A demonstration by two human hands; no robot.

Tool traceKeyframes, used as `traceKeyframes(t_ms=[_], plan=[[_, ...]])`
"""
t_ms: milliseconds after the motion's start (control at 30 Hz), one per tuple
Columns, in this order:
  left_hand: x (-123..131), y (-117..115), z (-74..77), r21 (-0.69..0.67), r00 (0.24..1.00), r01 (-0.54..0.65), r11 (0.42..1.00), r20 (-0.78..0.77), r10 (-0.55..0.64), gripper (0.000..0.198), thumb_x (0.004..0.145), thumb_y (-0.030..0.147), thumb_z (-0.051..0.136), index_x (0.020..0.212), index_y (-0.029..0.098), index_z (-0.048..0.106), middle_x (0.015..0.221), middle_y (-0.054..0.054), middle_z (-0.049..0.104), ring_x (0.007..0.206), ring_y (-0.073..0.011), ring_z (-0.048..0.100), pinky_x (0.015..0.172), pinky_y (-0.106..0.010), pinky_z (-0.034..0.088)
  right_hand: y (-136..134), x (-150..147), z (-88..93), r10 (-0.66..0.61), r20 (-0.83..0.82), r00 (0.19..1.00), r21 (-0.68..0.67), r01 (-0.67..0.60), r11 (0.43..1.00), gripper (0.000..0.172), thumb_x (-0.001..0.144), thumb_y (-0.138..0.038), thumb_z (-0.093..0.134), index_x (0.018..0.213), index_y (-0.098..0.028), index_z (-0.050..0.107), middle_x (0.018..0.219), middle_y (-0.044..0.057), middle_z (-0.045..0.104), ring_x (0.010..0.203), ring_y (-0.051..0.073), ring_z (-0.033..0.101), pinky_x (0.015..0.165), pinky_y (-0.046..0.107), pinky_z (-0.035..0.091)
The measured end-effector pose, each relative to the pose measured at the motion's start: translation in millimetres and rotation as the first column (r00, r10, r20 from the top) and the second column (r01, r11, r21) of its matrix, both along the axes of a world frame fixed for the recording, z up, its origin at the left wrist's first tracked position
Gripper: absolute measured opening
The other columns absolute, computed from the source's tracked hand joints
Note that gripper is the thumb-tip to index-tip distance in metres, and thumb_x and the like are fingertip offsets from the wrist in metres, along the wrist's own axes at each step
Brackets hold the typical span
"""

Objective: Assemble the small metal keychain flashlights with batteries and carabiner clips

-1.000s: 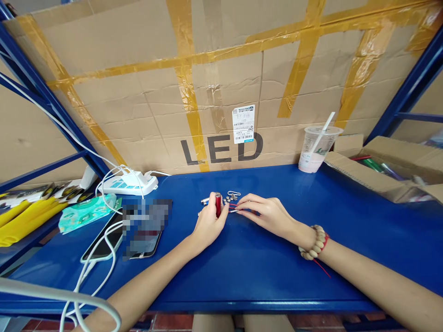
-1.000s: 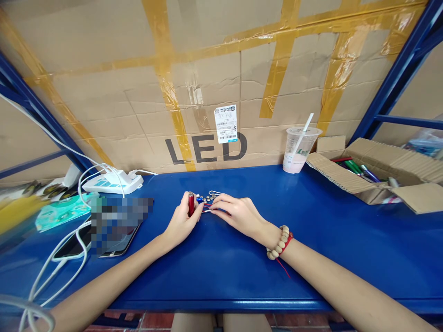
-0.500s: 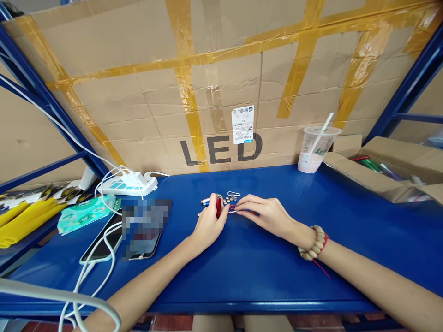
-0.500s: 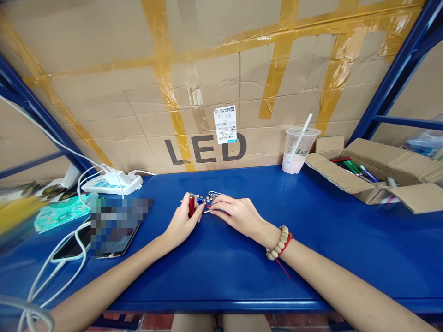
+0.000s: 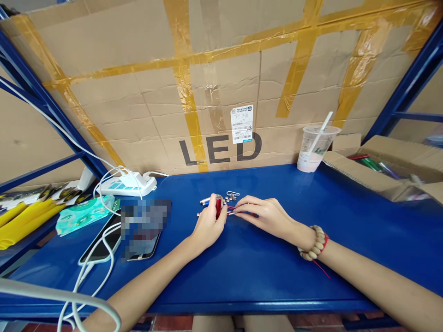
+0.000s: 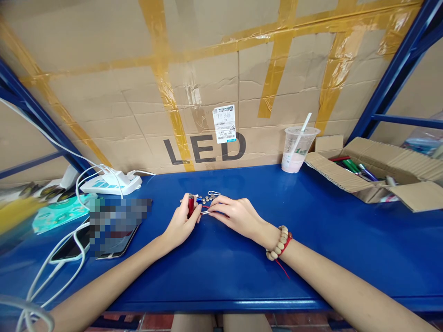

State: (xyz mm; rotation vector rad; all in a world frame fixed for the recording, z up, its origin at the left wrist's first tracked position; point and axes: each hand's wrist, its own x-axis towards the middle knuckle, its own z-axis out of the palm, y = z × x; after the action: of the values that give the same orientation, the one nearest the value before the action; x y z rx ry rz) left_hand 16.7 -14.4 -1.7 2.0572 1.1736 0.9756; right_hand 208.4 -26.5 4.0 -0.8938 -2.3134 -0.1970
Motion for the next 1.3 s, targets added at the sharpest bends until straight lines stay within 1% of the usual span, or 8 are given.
traceKeyframes(t_ms=[300,567,1000,1300], plan=[[0.8,-0.6,1.3,-0.012,1.000,-0.001,1.000,0.000,0.001,0.015,0.088,0.030,0.039,0.079,0.022,0.030,0.059,0.006,0.048,0.051,-0.0116,0.049,0.057,-0.023,0.039,1.6,-0.3,-2.8,0.000,0.015,1.000,0.028,-0.001,1.000,0.020,0.090,-0.028,0.047,0.091,-0.022,0.066,0.098,0.000,0.067,0.075,0.009,0.065,0.055,0.018,0.046],[1.3,0.8,1.7,-0.024,1.000,0.012,1.000,-0.011,-0.012,0.015,0.089,0.030,0.037,0.079,0.023,0.028,0.059,0.006,0.046,0.051,-0.0116,0.047,0.057,-0.024,0.038,0.6,-1.7,-2.3,0.007,0.011,1.000,0.037,-0.008,0.999,0.020,0.090,-0.028,0.048,0.088,-0.021,0.066,0.095,-0.001,0.068,0.071,0.009,0.065,0.053,0.017,0.043],[0.4,-0.7,0.3,-0.034,0.999,0.010,0.999,-0.043,-0.011,0.016,0.089,0.031,0.037,0.079,0.023,0.028,0.057,0.006,0.045,0.050,-0.0116,0.047,0.054,-0.023,0.035,-0.7,-2.3,-3.8,0.005,0.029,1.000,-0.023,-0.004,1.000,0.019,0.089,-0.028,0.048,0.088,-0.021,0.066,0.094,-0.001,0.068,0.069,0.009,0.064,0.053,0.018,0.042],[0.9,-0.7,2.1,-0.016,0.996,0.007,1.000,-0.085,-0.009,0.017,0.089,0.031,0.038,0.078,0.023,0.028,0.058,0.006,0.047,0.050,-0.0115,0.047,0.051,-0.021,0.033,-0.5,-3.1,-3.5,0.004,0.023,1.000,-0.032,-0.003,0.999,0.018,0.088,-0.028,0.050,0.087,-0.020,0.066,0.091,-0.001,0.068,0.068,0.009,0.064,0.052,0.018,0.042]])
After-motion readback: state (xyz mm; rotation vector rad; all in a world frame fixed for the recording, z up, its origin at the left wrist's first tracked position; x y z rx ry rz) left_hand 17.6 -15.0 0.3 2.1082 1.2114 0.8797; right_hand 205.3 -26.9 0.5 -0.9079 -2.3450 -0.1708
